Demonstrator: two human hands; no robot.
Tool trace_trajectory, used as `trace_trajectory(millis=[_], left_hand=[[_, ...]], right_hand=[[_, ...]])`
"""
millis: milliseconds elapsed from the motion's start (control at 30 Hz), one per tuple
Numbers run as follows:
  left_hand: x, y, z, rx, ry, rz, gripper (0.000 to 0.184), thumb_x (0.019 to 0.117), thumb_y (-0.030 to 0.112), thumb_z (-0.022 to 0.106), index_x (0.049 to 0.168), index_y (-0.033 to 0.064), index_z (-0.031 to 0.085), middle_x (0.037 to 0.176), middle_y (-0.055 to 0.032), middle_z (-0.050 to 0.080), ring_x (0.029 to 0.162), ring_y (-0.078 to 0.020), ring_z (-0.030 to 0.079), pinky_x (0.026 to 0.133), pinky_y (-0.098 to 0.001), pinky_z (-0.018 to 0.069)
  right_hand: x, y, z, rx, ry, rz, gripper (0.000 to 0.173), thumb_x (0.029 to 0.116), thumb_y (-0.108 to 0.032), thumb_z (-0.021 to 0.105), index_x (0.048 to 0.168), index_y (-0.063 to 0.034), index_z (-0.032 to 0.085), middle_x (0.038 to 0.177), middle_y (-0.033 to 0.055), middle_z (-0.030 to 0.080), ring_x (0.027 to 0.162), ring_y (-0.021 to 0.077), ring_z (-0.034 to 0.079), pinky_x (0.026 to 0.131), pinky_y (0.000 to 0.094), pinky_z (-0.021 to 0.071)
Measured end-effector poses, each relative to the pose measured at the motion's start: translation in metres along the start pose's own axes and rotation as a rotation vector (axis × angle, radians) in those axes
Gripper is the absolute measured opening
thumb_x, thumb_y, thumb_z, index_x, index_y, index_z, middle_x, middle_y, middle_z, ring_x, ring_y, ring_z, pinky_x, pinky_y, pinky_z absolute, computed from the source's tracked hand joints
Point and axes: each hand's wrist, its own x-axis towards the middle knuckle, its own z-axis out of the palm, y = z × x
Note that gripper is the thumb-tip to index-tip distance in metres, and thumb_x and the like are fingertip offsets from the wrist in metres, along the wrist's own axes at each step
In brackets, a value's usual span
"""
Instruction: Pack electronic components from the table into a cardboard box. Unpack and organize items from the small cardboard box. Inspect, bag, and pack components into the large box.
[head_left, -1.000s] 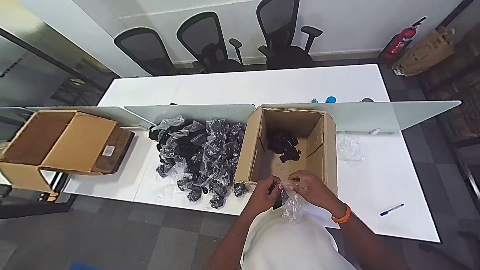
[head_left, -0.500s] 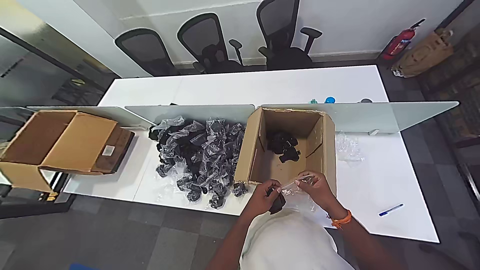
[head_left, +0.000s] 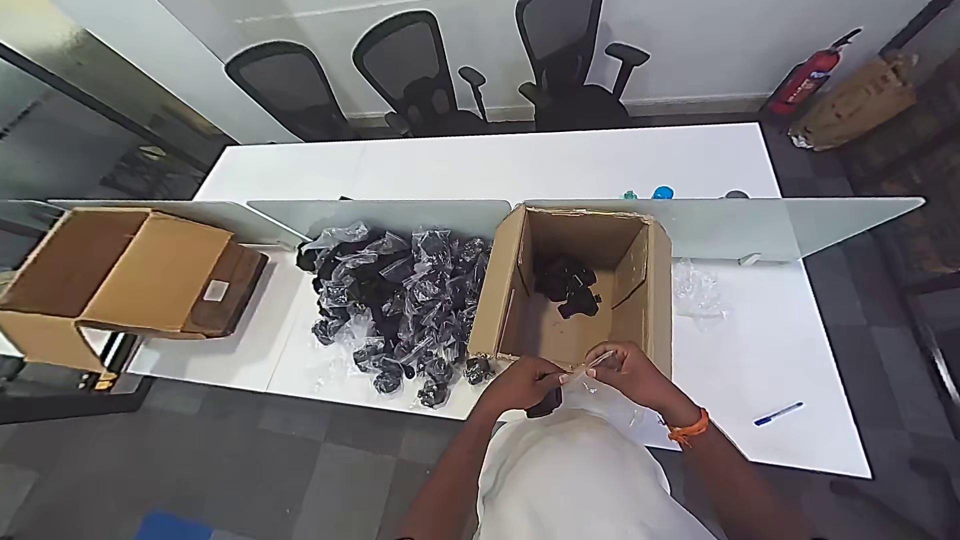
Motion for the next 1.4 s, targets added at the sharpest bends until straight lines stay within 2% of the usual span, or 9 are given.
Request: trace_trajectory(millis=[133,267,367,433,567,733,1067,1300,1400], left_hand=[[0.000,-0.009,0.000,-0.245,0.002,-0.049,0.045,0.1120,0.030,0.036,0.104,0.0045,0.073,0.081,-0.0017,0.069,0.071,-0.0068,0.064,0.071,-0.0295,0.0557],[-0.003,-0.003,0.008,-0.293,-0.004,0.025,0.036,0.1083,0.027,0.049,0.097,0.0030,0.073,0.078,-0.0008,0.068,0.070,-0.0047,0.062,0.070,-0.0271,0.0546],[-0.001,0.000,0.011,-0.241,-0.058,0.100,0.028,0.1037,0.025,0.059,0.100,0.0022,0.074,0.082,-0.0041,0.071,0.073,-0.0069,0.065,0.072,-0.0286,0.0563],[0.000,0.001,0.013,-0.209,-0.067,0.105,0.025,0.1021,0.025,0.062,0.098,0.0030,0.073,0.079,-0.0035,0.069,0.070,-0.0067,0.062,0.068,-0.0277,0.0536],[0.002,-0.001,0.015,-0.197,-0.087,0.153,0.025,0.1024,0.022,0.060,0.097,0.0011,0.071,0.076,-0.0046,0.066,0.066,-0.0074,0.060,0.063,-0.0270,0.0521],[0.001,-0.001,0.013,-0.244,-0.141,0.145,0.022,0.1018,0.018,0.058,0.095,0.0007,0.070,0.074,-0.0029,0.065,0.065,-0.0052,0.059,0.062,-0.0250,0.0505],[0.001,-0.005,0.013,-0.242,-0.163,0.121,0.026,0.1022,0.023,0.060,0.091,0.0013,0.069,0.069,-0.0013,0.061,0.062,-0.0050,0.055,0.059,-0.0249,0.0479],[0.003,-0.006,0.011,-0.238,-0.184,0.095,0.023,0.1010,0.018,0.060,0.089,0.0010,0.070,0.068,-0.0015,0.062,0.061,-0.0047,0.056,0.058,-0.0253,0.0481],[0.000,-0.004,0.014,-0.275,-0.160,0.078,0.025,0.1015,0.018,0.058,0.088,0.0013,0.070,0.068,-0.0007,0.062,0.060,-0.0047,0.055,0.058,-0.0256,0.0477]], right_hand=[[-0.003,-0.002,-0.003,0.067,0.008,0.002,0.015,0.0906,-0.006,0.072,0.105,-0.0028,0.071,0.088,0.0022,0.072,0.076,0.0093,0.067,0.070,0.0277,0.0569],[-0.003,0.003,0.000,0.098,0.006,0.000,0.014,0.0900,-0.006,0.073,0.104,-0.0028,0.072,0.089,0.0023,0.072,0.078,0.0093,0.067,0.072,0.0280,0.0575],[-0.001,0.007,0.004,0.066,0.002,0.000,0.015,0.0892,-0.006,0.074,0.103,-0.0033,0.071,0.087,0.0016,0.072,0.076,0.0088,0.067,0.070,0.0276,0.0570],[0.000,0.008,0.007,0.058,-0.012,0.000,0.015,0.0890,-0.006,0.074,0.103,-0.0037,0.071,0.086,0.0013,0.071,0.074,0.0085,0.066,0.068,0.0271,0.0561],[0.000,0.009,0.013,0.056,-0.013,0.008,0.014,0.0893,-0.008,0.074,0.103,-0.0049,0.071,0.086,0.0004,0.071,0.074,0.0078,0.064,0.068,0.0264,0.0546],[0.001,0.014,0.014,0.133,-0.081,0.021,0.025,0.0874,-0.008,0.077,0.110,-0.0021,0.067,0.094,0.0053,0.071,0.083,0.0131,0.068,0.076,0.0313,0.0582],[-0.003,0.018,0.028,0.116,-0.049,0.066,0.019,0.0845,-0.005,0.078,0.101,-0.0045,0.068,0.082,0.0012,0.070,0.073,0.0095,0.066,0.069,0.0275,0.0561],[-0.001,0.019,0.028,0.134,-0.025,0.038,0.025,0.0844,-0.006,0.079,0.106,-0.0036,0.067,0.088,0.0040,0.071,0.078,0.0121,0.068,0.073,0.0296,0.0578],[0.000,0.020,0.028,0.153,0.034,-0.011,0.019,0.0843,-0.005,0.080,0.100,-0.0041,0.069,0.082,0.0028,0.070,0.071,0.0100,0.065,0.066,0.0271,0.0548]])
